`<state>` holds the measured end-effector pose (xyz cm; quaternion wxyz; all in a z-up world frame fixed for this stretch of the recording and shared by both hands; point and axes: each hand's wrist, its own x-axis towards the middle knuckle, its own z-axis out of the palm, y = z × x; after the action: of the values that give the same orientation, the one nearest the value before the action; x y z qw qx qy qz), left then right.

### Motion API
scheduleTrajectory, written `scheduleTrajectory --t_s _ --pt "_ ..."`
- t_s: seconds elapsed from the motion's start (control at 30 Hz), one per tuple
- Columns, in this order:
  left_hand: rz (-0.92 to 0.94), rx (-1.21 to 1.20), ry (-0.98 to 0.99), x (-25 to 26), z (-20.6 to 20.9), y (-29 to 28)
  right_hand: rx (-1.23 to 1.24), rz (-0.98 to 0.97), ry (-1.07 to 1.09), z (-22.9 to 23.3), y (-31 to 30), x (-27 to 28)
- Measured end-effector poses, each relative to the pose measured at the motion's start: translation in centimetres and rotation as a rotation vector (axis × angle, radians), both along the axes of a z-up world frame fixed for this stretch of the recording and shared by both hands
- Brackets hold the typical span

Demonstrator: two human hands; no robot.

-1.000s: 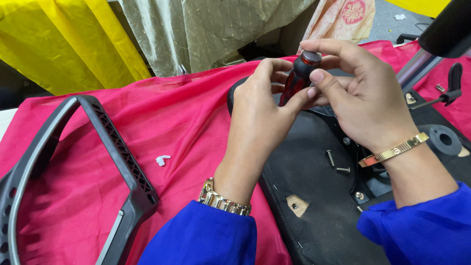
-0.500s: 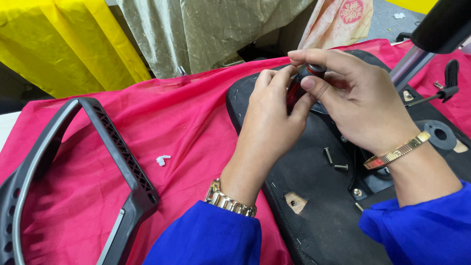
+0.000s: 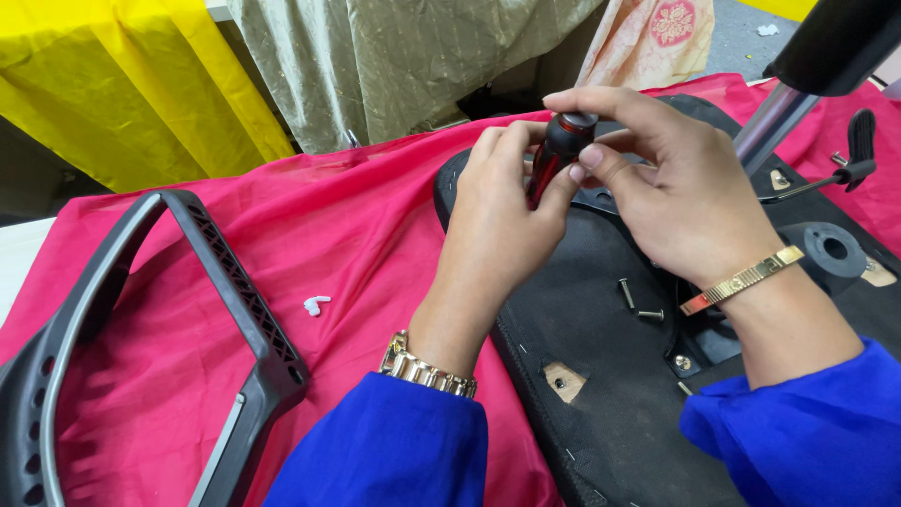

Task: The person uses a screwdriver to fasten screws into the underside of an office chair seat. They repeatedly pick up screws, align them with holes, and tighten them while the chair remains upside down on a red cloth.

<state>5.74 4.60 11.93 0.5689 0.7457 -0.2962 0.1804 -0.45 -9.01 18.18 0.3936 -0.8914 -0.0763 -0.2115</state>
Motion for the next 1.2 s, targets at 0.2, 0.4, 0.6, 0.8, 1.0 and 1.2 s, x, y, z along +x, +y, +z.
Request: scheduleTrajectory --t_s 0.2,0.4,0.6,0.8,1.0,1.2 --pt "0.036 0.146 -0.102 1.4 0.6 0.1 0.019 -0.055 -0.025 -0.1 -0.1 0.0" --pt "-0.151 0.012 0.023 2.1 0.6 0.2 0.115 0.074 -0.016 0.0 -1.1 0.2" --pt "-0.093 0.108 -0.129 2.4 1.0 -0.4 -0.036 -0.142 -0.063 -0.2 -1.3 0.6" --pt "-0.055 0.141 -0.193 2.1 1.1 -0.2 0.063 -0.075 0.041 0.4 -1.0 0.2" --pt "-0.068 0.053 -0.029 1.6 1.5 -0.1 -0.079 0.06 -0.106 0.9 -0.6 -0.1" --pt "-0.129 0.006 0.012 1.1 1.0 -0.1 0.037 -0.124 0.02 0.2 -0.2 0.4"
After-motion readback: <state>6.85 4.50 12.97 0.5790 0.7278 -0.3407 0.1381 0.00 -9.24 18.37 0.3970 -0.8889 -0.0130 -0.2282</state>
